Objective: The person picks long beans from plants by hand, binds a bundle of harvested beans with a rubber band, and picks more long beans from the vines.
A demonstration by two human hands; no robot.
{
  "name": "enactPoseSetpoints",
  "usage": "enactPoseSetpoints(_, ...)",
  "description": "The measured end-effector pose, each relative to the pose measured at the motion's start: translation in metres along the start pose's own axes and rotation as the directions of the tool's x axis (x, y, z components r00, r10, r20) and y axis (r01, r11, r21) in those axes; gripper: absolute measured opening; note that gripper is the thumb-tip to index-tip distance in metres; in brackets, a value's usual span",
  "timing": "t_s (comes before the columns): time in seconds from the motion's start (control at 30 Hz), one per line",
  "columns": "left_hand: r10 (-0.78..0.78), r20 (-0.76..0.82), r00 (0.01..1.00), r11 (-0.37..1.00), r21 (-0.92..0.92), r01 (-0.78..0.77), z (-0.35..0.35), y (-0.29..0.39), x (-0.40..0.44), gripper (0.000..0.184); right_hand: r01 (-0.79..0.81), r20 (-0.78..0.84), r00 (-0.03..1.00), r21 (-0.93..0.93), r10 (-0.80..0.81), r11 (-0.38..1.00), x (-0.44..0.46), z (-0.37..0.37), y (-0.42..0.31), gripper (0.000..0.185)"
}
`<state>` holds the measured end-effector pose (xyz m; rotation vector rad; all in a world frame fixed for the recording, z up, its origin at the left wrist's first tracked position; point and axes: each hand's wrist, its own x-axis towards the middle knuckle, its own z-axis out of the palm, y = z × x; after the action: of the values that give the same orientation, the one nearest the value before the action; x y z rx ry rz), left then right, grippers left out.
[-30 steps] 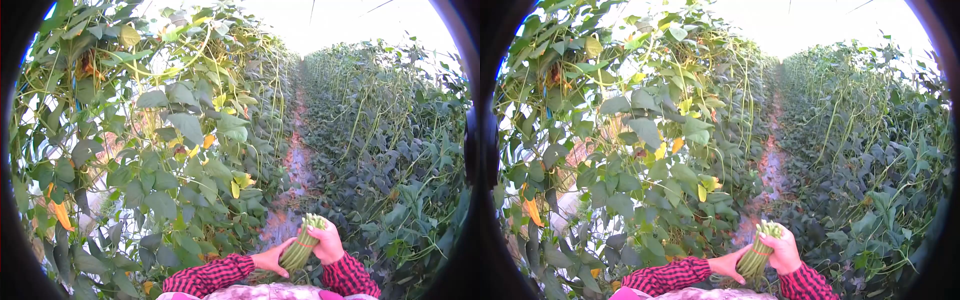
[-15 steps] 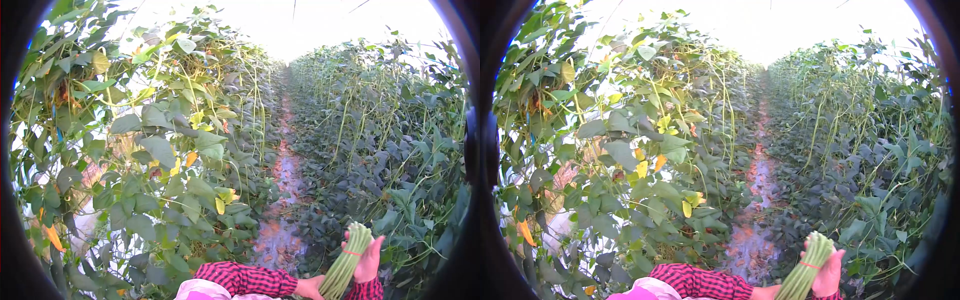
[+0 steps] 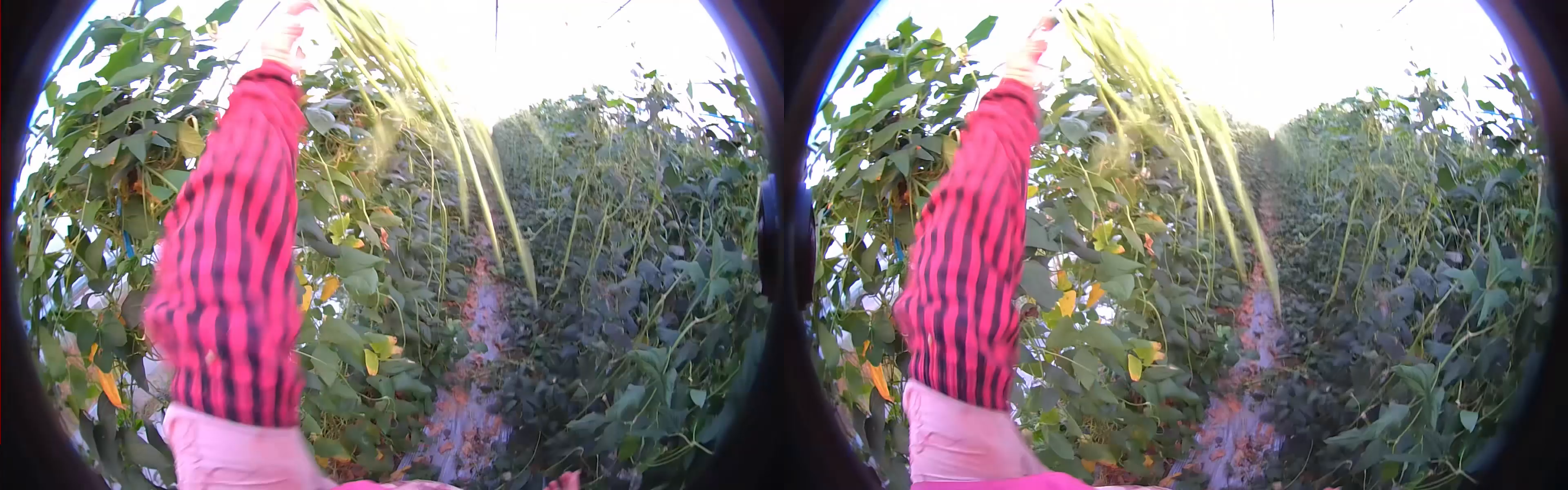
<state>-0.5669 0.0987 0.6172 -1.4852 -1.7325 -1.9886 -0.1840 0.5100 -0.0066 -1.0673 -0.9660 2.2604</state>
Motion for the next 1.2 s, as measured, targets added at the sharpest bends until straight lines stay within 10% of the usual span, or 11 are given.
enactPoseSetpoints(0.07,0.108,-0.394,0.913,0.982,-0.104,-0.161,0.006,0.038,-0.005,0.036,-0.111,0.157,0.980,-0.057,0.119,0.992,0.011,0.014,0.025,0.041)
enactPoseSetpoints(0.17,0.067,-0.180,0.981,0.084,0.981,0.174,0.040,-0.045,-0.013,0.016,-0.248,0.362,0.880,-0.204,0.309,0.947,-0.005,0.038,0.048,0.036)
enactPoseSetpoints(0.2,0.461,0.161,0.873,0.037,0.979,-0.200,0.068,-0.101,-0.038,0.010,-0.287,0.408,0.835,-0.253,0.370,0.924,-0.012,0.047,0.047,0.034)
enactPoseSetpoints(0.23,-0.020,0.419,0.908,0.363,0.849,-0.384,0.085,-0.149,-0.069,0.023,-0.222,0.456,0.813,-0.333,0.362,0.917,-0.013,0.050,0.049,0.033)
enactPoseSetpoints(0.27,0.048,0.404,0.913,0.112,0.907,-0.407,0.135,-0.202,-0.113,0.023,-0.222,0.451,0.810,-0.354,0.374,0.908,-0.008,0.052,0.048,0.033)
enactPoseSetpoints(0.3,-0.145,0.447,0.883,0.666,0.704,-0.247,0.176,-0.223,-0.170,0.023,-0.181,0.490,0.780,-0.420,0.390,0.889,-0.003,0.055,0.048,0.032)
enactPoseSetpoints(0.4,-0.501,0.686,0.527,0.856,0.483,0.185,0.259,-0.285,-0.345,0.023,-0.062,0.531,0.728,-0.579,0.434,0.813,0.016,0.045,0.063,0.030)
enactPoseSetpoints(0.53,-0.768,0.545,0.336,0.504,0.191,0.842,0.299,-0.349,-0.562,0.014,0.013,0.487,0.738,-0.702,0.467,0.712,0.016,0.033,0.079,0.013)
enactPoseSetpoints(0.83,-0.994,0.013,-0.111,-0.101,0.326,0.940,0.311,-0.344,-0.778,0.020,-0.001,0.162,0.686,-0.975,0.709,0.224,0.038,-0.059,0.175,0.011)
enactPoseSetpoints(1.0,-0.939,-0.061,-0.339,-0.337,0.364,0.868,0.303,-0.361,-0.800,0.025,0.773,0.162,0.470,-0.550,0.868,-0.316,0.012,-0.069,0.189,0.026)
enactPoseSetpoints(1.2,-0.937,-0.072,-0.341,-0.335,0.453,0.826,0.311,-0.393,-0.843,0.029,0.806,0.183,0.308,-0.571,0.934,-0.155,-0.004,-0.083,0.217,0.017)
